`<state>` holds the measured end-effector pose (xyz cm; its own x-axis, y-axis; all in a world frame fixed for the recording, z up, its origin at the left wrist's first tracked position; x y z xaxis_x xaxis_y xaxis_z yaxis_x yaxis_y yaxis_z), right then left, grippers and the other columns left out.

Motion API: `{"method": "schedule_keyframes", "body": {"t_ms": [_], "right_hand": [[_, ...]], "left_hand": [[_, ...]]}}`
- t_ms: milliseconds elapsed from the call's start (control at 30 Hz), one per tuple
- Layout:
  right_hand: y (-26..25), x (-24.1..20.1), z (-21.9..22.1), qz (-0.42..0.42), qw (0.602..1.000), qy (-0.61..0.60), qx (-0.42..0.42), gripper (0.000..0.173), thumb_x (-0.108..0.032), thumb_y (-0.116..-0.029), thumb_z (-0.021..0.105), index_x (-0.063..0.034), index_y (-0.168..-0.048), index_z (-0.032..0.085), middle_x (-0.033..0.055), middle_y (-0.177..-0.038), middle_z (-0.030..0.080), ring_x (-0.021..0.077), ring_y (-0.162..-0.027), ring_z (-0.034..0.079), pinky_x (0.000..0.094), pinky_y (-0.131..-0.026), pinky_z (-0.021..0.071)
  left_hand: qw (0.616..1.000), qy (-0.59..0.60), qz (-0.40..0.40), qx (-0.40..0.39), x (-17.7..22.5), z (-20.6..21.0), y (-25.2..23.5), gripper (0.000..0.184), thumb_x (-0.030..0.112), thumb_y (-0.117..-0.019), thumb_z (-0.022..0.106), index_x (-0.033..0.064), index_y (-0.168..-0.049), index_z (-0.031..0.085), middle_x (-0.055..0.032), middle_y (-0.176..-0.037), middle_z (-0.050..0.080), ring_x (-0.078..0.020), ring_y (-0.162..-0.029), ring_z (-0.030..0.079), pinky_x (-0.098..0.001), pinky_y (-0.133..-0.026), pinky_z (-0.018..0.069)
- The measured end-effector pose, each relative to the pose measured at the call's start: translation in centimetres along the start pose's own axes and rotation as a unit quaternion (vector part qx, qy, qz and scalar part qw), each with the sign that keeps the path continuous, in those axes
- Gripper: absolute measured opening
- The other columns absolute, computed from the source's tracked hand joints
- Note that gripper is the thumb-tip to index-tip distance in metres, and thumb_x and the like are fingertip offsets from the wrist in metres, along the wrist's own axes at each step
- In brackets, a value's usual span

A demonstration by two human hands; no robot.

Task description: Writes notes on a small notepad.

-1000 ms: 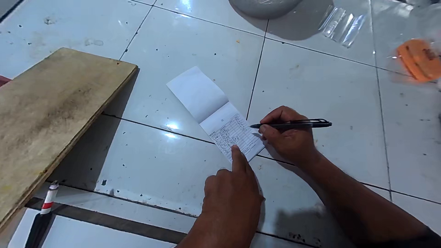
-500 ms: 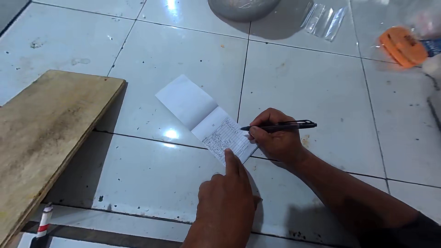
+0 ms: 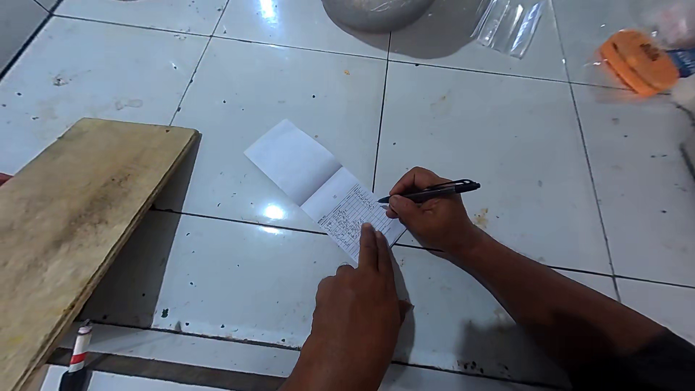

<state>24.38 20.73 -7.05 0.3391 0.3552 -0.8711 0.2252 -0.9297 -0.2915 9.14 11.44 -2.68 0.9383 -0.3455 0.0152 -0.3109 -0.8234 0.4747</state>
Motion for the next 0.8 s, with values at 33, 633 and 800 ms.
{"method": "schedule_keyframes", "body": {"t_ms": [33,633,800], "right_hand": [[0.0,0.0,0.0,0.001,1.0,0.004,0.0,0.003,-0.01,-0.0939,0.064,-0.0083,-0.095,0.065,-0.0016,-0.079,0.066,0.0064,-0.062,0.065,0.0237,-0.053,0.0585],[0.5,0.1,0.6,-0.017,1.0,0.015,-0.01,0.003,-0.013,-0.0923,0.066,-0.0098,-0.092,0.068,-0.0055,-0.071,0.061,0.0011,-0.054,0.054,0.0176,-0.046,0.0471],[0.6,0.1,0.7,-0.021,1.0,0.011,-0.007,0.003,-0.012,-0.0917,0.066,-0.0098,-0.091,0.068,-0.0058,-0.07,0.061,0.001,-0.054,0.053,0.0174,-0.046,0.0462]], "left_hand": [[1.0,0.004,0.005,-0.006,0.0,0.1,-0.1,0.104,0.069,-0.0869,0.064,0.013,-0.165,0.024,-0.0046,-0.171,0.021,-0.0182,-0.072,0.066,-0.0362,-0.058,0.0518],[0.998,0.032,0.005,-0.059,-0.1,0.0,-0.4,0.106,0.068,-0.0882,0.064,0.0126,-0.166,0.017,-0.0022,-0.174,0.011,-0.0178,-0.073,0.067,-0.0372,-0.059,0.0532],[0.997,0.039,0.007,-0.066,-0.2,0.0,-0.4,0.106,0.068,-0.0885,0.063,0.0123,-0.166,0.016,-0.0024,-0.174,0.008,-0.0174,-0.075,0.067,-0.0364,-0.061,0.0534]]}}
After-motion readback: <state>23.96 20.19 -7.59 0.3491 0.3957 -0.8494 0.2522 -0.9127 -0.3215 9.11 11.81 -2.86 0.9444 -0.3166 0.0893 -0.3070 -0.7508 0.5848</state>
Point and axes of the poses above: each hand's wrist, its own y-axis away from the middle knuckle, its own z-axis out of the palm, x = y × z, the point moved 3 cm from there along -y, towards the middle knuckle
